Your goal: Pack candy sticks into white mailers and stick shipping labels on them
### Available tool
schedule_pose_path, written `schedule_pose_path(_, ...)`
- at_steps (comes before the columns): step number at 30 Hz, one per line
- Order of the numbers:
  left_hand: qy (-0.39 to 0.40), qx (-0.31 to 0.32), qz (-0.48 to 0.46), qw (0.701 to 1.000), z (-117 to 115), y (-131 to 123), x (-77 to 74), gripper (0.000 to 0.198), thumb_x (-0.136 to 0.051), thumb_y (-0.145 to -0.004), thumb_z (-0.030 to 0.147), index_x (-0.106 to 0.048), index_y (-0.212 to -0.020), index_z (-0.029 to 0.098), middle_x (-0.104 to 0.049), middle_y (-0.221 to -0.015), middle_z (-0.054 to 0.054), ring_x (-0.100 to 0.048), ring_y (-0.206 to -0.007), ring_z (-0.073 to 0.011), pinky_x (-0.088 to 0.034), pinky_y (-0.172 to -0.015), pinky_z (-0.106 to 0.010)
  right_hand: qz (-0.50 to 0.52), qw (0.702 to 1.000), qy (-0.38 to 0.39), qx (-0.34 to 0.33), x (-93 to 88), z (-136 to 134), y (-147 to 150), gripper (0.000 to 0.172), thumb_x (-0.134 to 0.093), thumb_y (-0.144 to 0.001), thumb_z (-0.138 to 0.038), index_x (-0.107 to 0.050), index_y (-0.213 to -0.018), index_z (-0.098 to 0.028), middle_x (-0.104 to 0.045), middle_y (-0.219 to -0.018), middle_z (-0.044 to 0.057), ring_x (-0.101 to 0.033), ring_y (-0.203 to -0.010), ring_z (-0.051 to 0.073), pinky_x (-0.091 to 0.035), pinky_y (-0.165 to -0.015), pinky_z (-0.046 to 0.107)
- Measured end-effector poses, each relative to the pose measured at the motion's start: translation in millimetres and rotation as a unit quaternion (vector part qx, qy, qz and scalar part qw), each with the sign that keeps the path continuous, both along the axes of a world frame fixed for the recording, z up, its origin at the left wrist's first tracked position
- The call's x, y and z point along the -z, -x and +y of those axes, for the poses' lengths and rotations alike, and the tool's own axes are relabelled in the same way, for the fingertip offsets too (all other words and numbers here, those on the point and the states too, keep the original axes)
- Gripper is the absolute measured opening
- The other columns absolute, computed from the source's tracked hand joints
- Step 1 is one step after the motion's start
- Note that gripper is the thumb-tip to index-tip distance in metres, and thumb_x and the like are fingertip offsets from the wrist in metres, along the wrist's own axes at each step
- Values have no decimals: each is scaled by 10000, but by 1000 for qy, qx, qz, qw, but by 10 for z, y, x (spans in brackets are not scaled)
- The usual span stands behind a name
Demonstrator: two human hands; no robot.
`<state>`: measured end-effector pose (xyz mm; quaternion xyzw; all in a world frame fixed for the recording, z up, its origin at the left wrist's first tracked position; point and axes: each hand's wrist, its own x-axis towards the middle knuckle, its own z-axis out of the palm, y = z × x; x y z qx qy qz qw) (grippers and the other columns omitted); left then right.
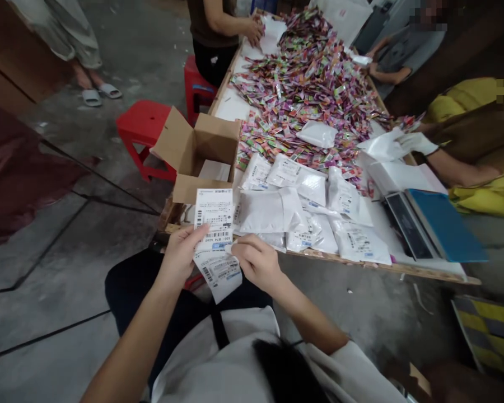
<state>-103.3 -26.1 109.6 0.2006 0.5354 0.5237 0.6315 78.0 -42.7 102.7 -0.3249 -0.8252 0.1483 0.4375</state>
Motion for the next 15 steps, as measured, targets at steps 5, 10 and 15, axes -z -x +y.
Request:
schedule_pose_path(5, -41, -106, 48, 992, -16, -83, -27, 352, -861, -626, 441, -747, -783, 148, -766, -744, -57, -723, -670, -237, -569, -600, -305, 66, 994, 86, 15, 17, 90, 65, 116, -537, -936, -148, -582, -1004, -230, -643, -904, 40, -640, -825, 153, -543, -711, 271)
schedule_pose_path(10, -46, -148, 64, 986, 29, -80, -2, 313, -840, -659, 420, -744, -792, 153, -777, -794, -55, -748, -774, -266, -605, -680, -332, 92, 989, 113, 8, 81, 221, 175, 111, -508, -948, -141, -566, -942, -235, -633, -870, 22, -643, -813, 144, -542, -695, 267)
schedule_pose_path(15, -7, -182, 58, 982, 111, 45, 8, 282, -849, -657, 356, -749, -828, 156, -775, -797, -30, -724, -697, -207, -580, -625, -278, 45, 997, 68, 14, -154, 90, 118, 189, -456, -945, -124, -585, -900, -255, -629, -1047, 74, -643, -1014, 190, -574, -796, 354)
